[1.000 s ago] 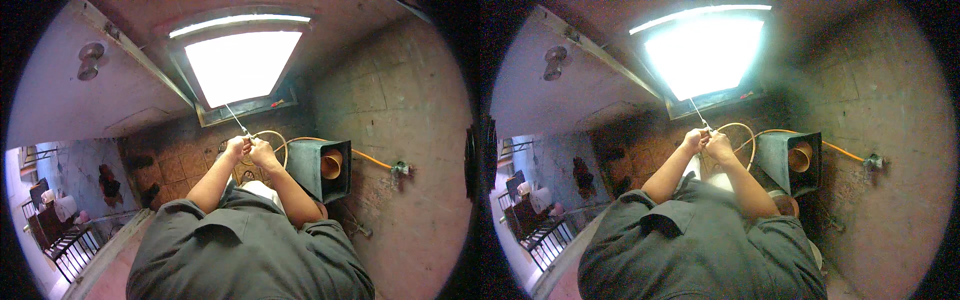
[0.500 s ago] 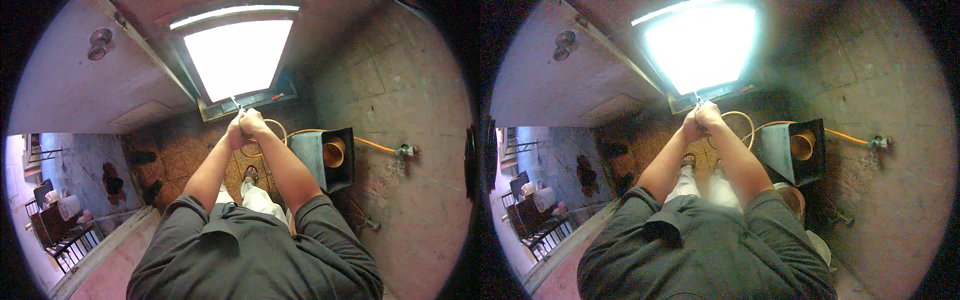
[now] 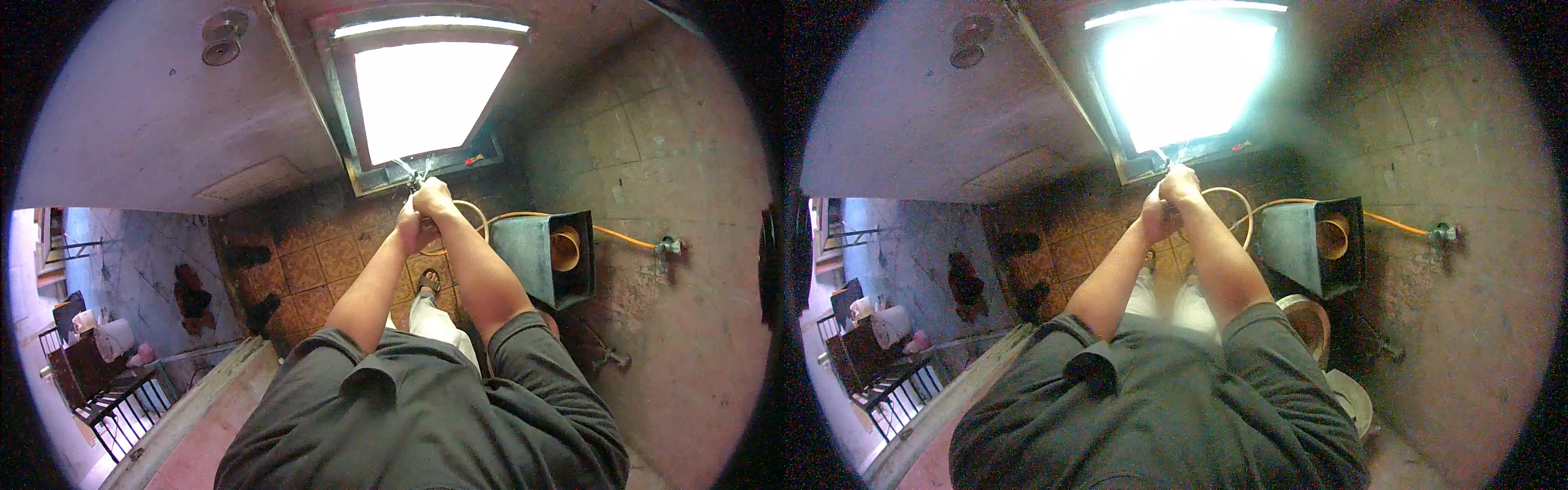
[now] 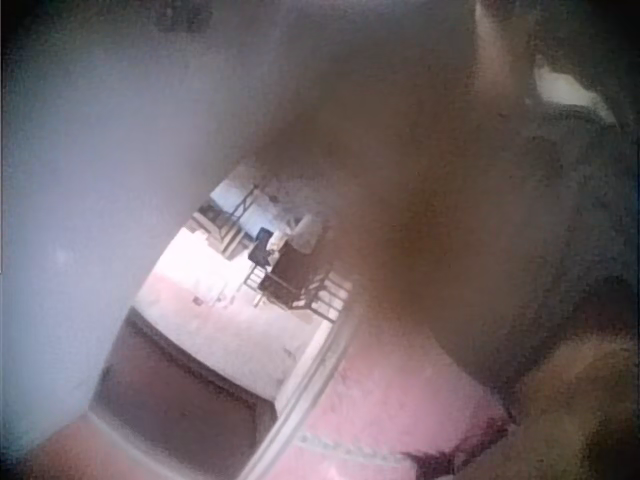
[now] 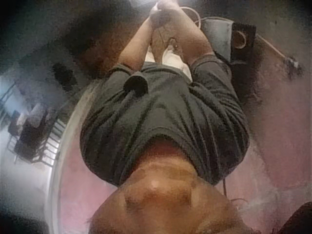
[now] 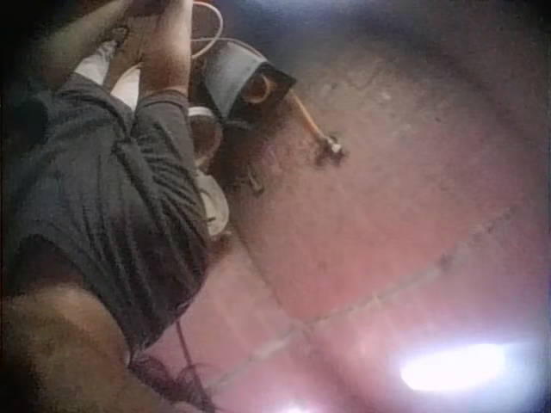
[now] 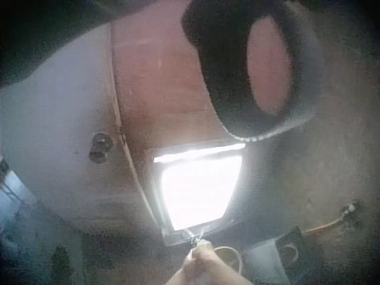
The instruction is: The person cleans a ceiling skylight using a hose nozzle to spray water and a yellow cup to pour water over the glass. They repeatedly spray and pour water while standing on the floor.
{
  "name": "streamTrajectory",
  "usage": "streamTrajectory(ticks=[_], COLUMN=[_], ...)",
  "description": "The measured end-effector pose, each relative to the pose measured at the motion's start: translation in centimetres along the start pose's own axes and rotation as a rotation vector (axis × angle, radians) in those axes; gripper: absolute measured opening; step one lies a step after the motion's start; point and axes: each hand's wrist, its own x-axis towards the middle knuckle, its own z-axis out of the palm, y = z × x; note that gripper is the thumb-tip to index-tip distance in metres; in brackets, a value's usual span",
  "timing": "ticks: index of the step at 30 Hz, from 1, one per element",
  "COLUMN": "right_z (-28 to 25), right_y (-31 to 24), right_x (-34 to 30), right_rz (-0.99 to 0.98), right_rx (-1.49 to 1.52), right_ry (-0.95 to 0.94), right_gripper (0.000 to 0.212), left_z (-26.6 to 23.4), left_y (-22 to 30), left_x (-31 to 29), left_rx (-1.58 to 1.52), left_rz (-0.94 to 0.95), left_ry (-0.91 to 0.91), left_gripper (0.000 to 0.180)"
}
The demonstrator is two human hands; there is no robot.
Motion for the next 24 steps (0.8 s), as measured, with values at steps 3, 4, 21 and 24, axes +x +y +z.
streamTrajectory(ticks=[3,4,21,24], right_z=[0.0,-0.2,-2.0,-2.2], right_y=[-0.7,-1.1,0.1,1.4], right_x=[-0.4,-0.7,-2.2,-1.9], right_rz=[-0.012,-0.028,0.141,0.183], right_rx=[-0.024,-0.041,0.026,0.033], right_ry=[-0.020,-0.054,0.013,0.072], right_gripper=[0.031,0.030,0.028,0.027], left_z=[-0.4,-0.1,5.0,3.5], left_y=[0.5,0.7,2.1,0.4], left_x=[-0.2,-0.9,-2.1,0.0], left_rx=[0.010,0.045,-0.037,0.017], left_rz=[-0.033,-0.026,-0.311,-0.337], left_ry=[0.047,0.074,0.167,0.180], left_gripper=[0.048,0.048,0.029,0.028])
